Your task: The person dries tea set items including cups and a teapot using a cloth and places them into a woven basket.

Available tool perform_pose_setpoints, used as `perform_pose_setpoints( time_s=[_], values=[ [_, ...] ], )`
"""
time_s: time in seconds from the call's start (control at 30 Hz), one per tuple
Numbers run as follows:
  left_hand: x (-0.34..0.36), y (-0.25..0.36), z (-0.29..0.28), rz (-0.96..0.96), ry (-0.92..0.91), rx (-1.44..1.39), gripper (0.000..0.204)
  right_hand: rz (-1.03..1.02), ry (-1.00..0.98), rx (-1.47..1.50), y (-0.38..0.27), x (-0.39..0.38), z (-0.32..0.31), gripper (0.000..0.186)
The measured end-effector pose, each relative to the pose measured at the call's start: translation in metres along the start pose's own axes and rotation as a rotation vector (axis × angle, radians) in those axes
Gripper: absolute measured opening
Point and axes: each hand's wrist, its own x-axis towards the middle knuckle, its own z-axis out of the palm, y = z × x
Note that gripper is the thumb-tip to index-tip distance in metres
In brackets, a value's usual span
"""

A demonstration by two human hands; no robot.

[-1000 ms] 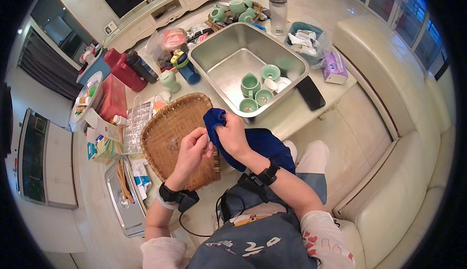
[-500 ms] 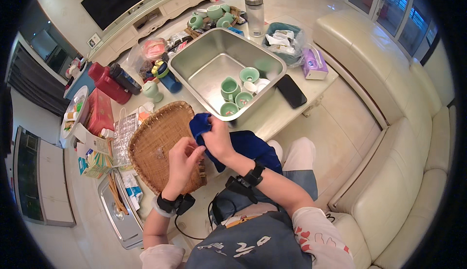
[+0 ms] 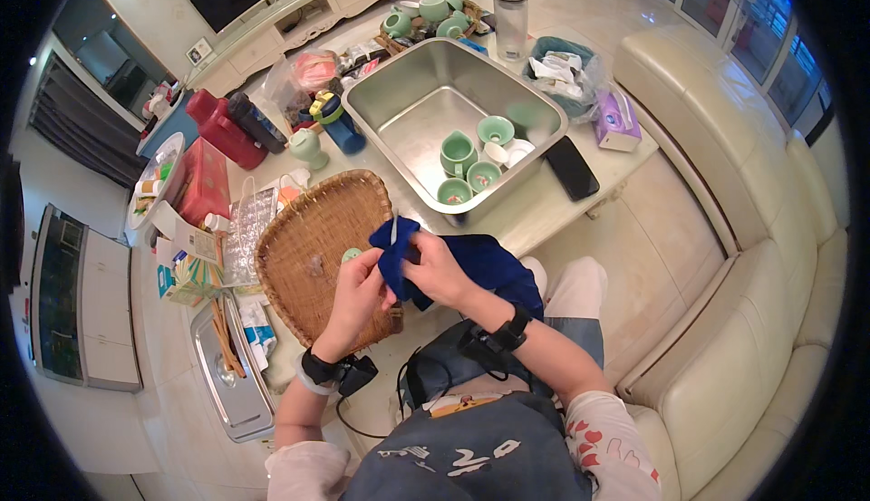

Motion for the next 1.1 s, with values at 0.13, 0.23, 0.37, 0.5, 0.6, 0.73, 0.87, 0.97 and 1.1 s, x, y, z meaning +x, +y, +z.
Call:
perform_pose_setpoints(
  time_s=[0.13,0.23,0.37,0.5,0.6,0.73,0.87,0.97,1.1],
  values=[
    [-0.011,-0.001,0.002,0.046,0.034,0.198,0.017,0.164,0.254,-0.004,-0.016,0.006,0.018,0.017],
    [-0.027,0.002,-0.011,0.112,0.119,0.165,0.015,0.192,0.429,0.122,-0.017,0.011,0.014,0.010],
    [-0.078,-0.011,-0.082,0.195,0.608,0.257,0.013,-0.049,0.208,0.204,-0.007,0.012,-0.034,0.031],
    [-0.151,-0.067,-0.198,0.089,1.130,0.732,0.021,0.044,0.129,0.499,-0.004,-0.008,-0.067,0.044],
    [-0.206,-0.118,-0.253,-0.114,1.232,1.062,0.021,0.100,0.068,0.601,-0.006,-0.017,-0.074,0.047],
    [-0.220,-0.162,-0.284,-0.372,1.182,1.184,0.023,0.073,-0.010,0.627,-0.005,-0.025,-0.075,0.051],
    [-0.182,-0.132,-0.255,-0.294,1.301,1.414,0.030,0.071,-0.049,0.656,0.008,-0.032,-0.084,0.051],
    [-0.143,-0.085,-0.218,-0.039,1.137,1.317,0.035,0.131,-0.037,0.578,0.003,-0.032,-0.072,0.050],
    [-0.066,-0.031,-0.142,0.408,0.652,1.165,0.035,0.124,0.007,0.454,-0.007,-0.027,-0.052,0.051]
  ],
)
